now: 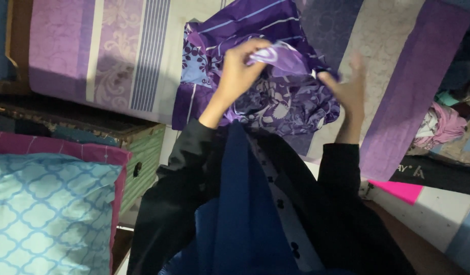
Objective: The person folds a pile of clothes and places it on the bed. They then pick up a light blue pillow and a purple pillow, placing them on the bed. Finally, they unfold and fold a large purple patterned sheet on the bed.
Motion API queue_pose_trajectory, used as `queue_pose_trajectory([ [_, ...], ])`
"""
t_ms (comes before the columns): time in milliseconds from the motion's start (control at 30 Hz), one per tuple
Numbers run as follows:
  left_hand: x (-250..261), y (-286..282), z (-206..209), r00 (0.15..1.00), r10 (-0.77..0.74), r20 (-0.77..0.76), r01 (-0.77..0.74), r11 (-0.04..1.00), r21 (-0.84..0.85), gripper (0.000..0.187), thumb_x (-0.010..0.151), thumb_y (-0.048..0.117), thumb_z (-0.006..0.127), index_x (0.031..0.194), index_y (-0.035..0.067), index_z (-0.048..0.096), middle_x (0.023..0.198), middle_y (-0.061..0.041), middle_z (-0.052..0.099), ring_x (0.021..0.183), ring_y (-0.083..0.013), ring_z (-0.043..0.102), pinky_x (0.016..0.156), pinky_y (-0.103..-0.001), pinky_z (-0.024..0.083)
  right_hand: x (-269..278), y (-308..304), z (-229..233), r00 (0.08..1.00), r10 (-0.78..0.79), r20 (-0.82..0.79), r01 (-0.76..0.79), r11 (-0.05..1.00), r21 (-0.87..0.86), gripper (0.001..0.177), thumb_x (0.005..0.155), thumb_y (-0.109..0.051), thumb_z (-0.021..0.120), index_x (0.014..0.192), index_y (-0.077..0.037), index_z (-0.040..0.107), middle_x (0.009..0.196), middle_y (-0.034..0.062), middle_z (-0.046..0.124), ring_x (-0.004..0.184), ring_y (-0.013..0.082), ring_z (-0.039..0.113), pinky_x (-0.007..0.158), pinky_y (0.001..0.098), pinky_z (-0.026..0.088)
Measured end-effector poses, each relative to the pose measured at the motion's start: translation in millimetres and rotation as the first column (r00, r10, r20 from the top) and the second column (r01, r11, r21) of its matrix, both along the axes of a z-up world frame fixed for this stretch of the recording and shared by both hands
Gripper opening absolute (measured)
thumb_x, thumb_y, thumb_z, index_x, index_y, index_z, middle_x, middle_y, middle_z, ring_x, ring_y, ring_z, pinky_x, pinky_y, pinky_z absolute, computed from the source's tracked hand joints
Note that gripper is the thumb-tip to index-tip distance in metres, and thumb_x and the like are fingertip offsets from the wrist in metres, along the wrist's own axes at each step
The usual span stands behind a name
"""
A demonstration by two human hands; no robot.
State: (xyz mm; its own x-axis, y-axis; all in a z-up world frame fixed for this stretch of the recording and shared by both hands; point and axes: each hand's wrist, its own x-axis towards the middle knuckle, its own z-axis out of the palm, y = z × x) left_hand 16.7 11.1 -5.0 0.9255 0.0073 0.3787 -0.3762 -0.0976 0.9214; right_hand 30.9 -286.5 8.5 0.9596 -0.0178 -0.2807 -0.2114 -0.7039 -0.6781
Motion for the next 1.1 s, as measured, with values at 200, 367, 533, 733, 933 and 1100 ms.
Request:
queue_pose_trajectory([
  [200,-13,-33,24,0.987,-0.158,0.023,0.154,0.982,0.11,0.027,0.09,-0.002,0.076,0.114,0.009,0.072,0.099,-0.007,0.079,0.075,-0.0129,0.073,0.067,-0.023,0.056,-3,65,14,0.682,0.56,0.471,-0.7,0.687,0.197,0.118,0.082,-0.018,0.094,0.164,-0.004,0.009,0.167,0.0229,0.031,0.155,0.0387,0.037,0.131,0.0507,0.033],
  [367,-32,-35,9,1.0,0.008,-0.017,-0.006,0.995,0.104,0.039,0.08,0.005,0.082,0.117,0.015,0.073,0.109,-0.013,0.076,0.108,-0.0385,0.07,0.091,-0.045,0.058,2,72,-3,0.749,0.403,0.525,-0.566,0.802,0.191,0.023,0.094,-0.006,0.082,0.115,0.0,0.074,0.098,0.0223,0.073,0.097,0.0473,0.07,0.077,0.0502,0.055],
  [533,-44,-17,-51,0.985,0.152,-0.087,-0.117,0.94,0.32,0.046,0.079,-0.001,0.083,0.121,0.01,0.069,0.113,-0.017,0.074,0.112,-0.0386,0.069,0.093,-0.048,0.058,8,56,-31,0.667,0.415,0.619,-0.581,0.81,0.083,0.018,0.095,-0.012,0.083,0.112,-0.01,0.08,0.093,0.0102,0.074,0.088,0.0369,0.073,0.075,0.0426,0.057],
  [733,-55,20,-180,0.902,0.305,-0.306,-0.073,0.806,0.588,0.044,0.079,0.008,0.072,0.119,0.026,0.072,0.108,0.001,0.076,0.109,-0.023,0.072,0.093,-0.039,0.058,19,50,-16,0.59,0.206,0.78,-0.472,0.872,0.127,0.032,0.1,-0.032,0.085,0.099,-0.001,0.077,0.077,0.0161,0.068,0.071,0.0361,0.067,0.068,0.0443,0.054],
  [933,-68,59,-235,0.89,0.422,-0.173,-0.261,0.782,0.567,0.044,0.076,-0.01,0.065,0.114,0.013,0.069,0.108,-0.012,0.064,0.108,-0.036,0.064,0.098,-0.045,0.052,38,16,-28,0.48,0.054,0.876,-0.334,0.934,0.125,0.042,0.104,-0.039,0.08,0.094,0.002,0.077,0.074,0.0169,0.068,0.067,0.0341,0.068,0.066,0.0405,0.054],
  [1100,-50,70,-143,0.877,0.326,-0.353,-0.346,0.938,0.007,0.06,0.074,-0.03,0.026,0.116,0.006,0.048,0.103,-0.016,0.069,0.067,-0.0229,0.073,0.047,-0.025,0.064,39,12,-1,0.53,-0.062,0.846,-0.3,0.919,0.255,0.012,0.102,0.007,0.063,0.108,-0.002,0.061,0.098,0.013,0.07,0.092,0.0322,0.071,0.12,0.0553,0.033],
])
